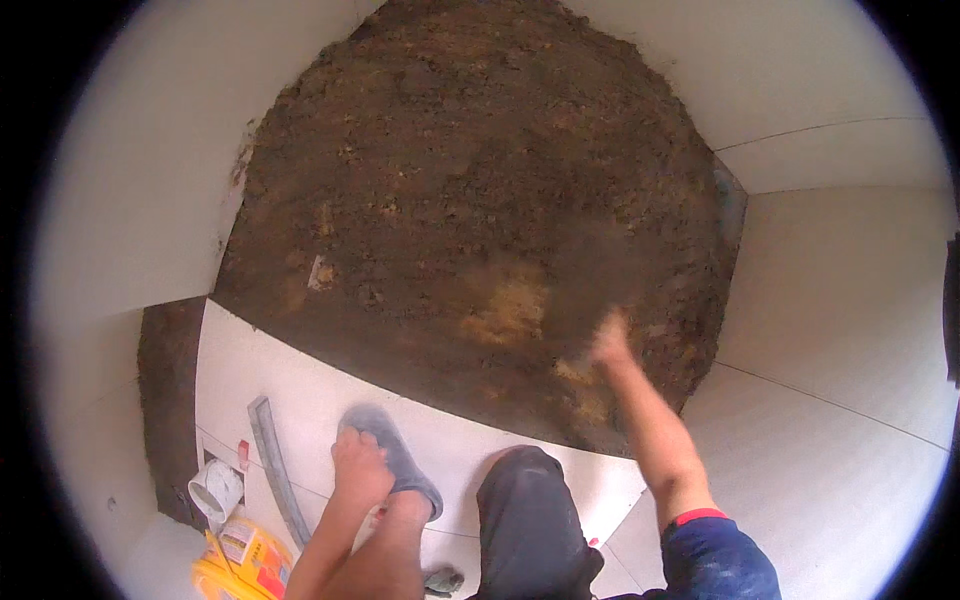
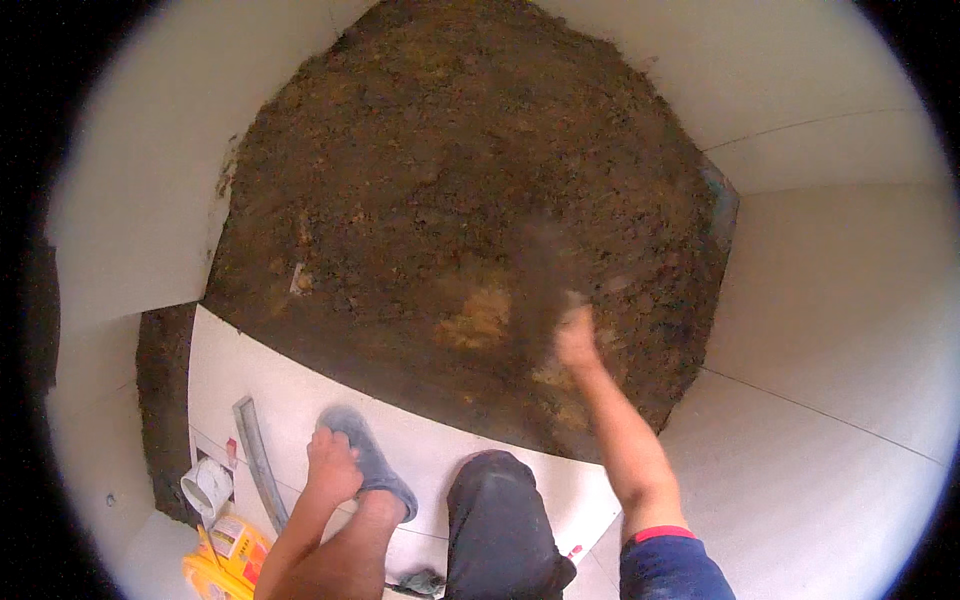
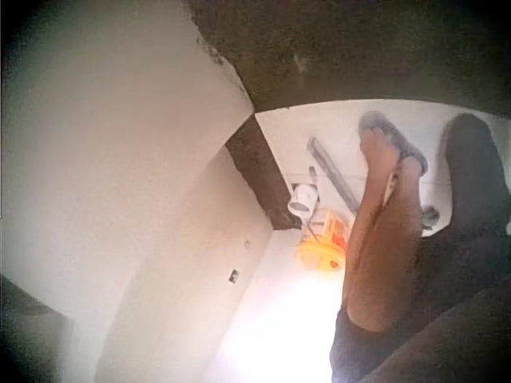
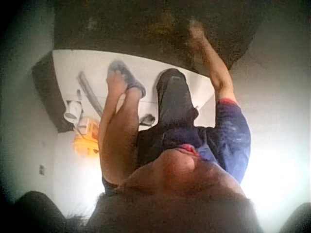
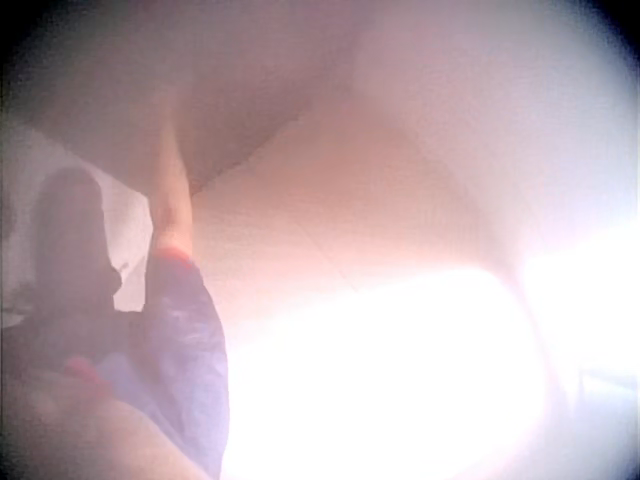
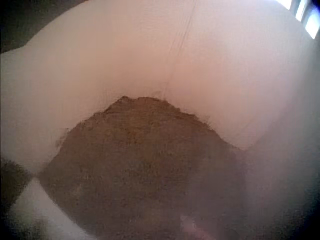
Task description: The person spreads a layer of mortar on a floor using a notched trowel.
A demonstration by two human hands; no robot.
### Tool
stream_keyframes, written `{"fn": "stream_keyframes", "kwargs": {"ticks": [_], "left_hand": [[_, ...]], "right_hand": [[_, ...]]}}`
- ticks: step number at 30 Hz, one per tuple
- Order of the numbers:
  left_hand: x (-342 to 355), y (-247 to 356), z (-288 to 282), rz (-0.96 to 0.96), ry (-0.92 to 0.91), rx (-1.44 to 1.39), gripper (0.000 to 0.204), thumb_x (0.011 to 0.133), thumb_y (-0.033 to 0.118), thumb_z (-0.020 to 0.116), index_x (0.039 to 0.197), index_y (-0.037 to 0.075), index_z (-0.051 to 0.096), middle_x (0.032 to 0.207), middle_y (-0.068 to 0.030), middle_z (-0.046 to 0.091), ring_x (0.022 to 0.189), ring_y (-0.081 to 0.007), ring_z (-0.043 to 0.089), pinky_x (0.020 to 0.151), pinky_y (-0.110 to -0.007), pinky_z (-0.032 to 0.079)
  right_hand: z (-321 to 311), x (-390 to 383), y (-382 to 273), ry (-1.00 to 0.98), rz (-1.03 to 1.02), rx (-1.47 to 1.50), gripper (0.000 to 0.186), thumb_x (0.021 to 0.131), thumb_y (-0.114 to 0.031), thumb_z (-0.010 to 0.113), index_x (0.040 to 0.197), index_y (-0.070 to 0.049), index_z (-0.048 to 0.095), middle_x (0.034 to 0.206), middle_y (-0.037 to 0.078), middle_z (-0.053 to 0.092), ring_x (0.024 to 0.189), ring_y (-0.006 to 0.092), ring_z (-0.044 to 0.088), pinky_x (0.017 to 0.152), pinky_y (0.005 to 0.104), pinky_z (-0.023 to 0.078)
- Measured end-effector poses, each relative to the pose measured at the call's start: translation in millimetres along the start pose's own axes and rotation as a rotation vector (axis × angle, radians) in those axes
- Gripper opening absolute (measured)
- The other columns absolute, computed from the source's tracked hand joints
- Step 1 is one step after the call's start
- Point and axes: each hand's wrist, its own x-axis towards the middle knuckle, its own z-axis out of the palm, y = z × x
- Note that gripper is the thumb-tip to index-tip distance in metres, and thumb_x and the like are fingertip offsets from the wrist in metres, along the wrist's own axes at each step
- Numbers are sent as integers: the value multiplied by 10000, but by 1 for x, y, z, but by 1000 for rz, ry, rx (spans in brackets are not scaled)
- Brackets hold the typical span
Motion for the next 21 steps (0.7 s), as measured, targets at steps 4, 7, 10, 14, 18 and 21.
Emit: {"fn": "stream_keyframes", "kwargs": {"ticks": [4,7,10,14,18,21], "left_hand": [[-18,-24,10,15,76,36,227,782,134,654,917,-32,577,1015,-235,500,993,-397,487,833,-512,392],[-15,-16,12,5,115,-2,212,778,124,648,910,-29,581,994,-232,503,977,-394,491,830,-515,391],[-18,-19,16,7,126,-3,206,780,128,639,902,-28,581,985,-227,507,969,-391,495,829,-514,390],[-8,-10,16,46,102,46,212,785,144,631,897,-29,581,982,-227,510,962,-389,498,828,-510,391],[-14,-24,13,-53,53,56,245,821,165,627,957,-35,588,1060,-226,500,1036,-382,474,885,-494,369],[-14,-4,6,-52,21,16,249,833,159,628,977,-41,594,1084,-226,502,1074,-381,470,912,-488,365]], "right_hand": [[38,-1,-57,-217,167,-178,343,811,-151,602,1110,15,594,1041,150,658,963,249,618,792,369,488],[-11,-32,-96,-219,49,147,272,797,-119,606,1036,9,627,853,93,660,747,163,623,659,302,485],[-32,-49,-93,-38,-835,-237,214,812,-135,637,1001,-44,674,965,98,662,879,250,610,797,413,470],[4,2,48,37,-422,-432,248,775,-202,656,936,-14,672,937,169,667,921,323,637,822,461,481],[35,-16,-8,-191,74,-279,324,748,-248,650,908,33,632,819,192,665,836,316,663,739,434,500],[-4,-26,37,-78,-102,-319,329,745,-236,653,935,32,626,835,216,670,824,341,667,724,422,501]]}}
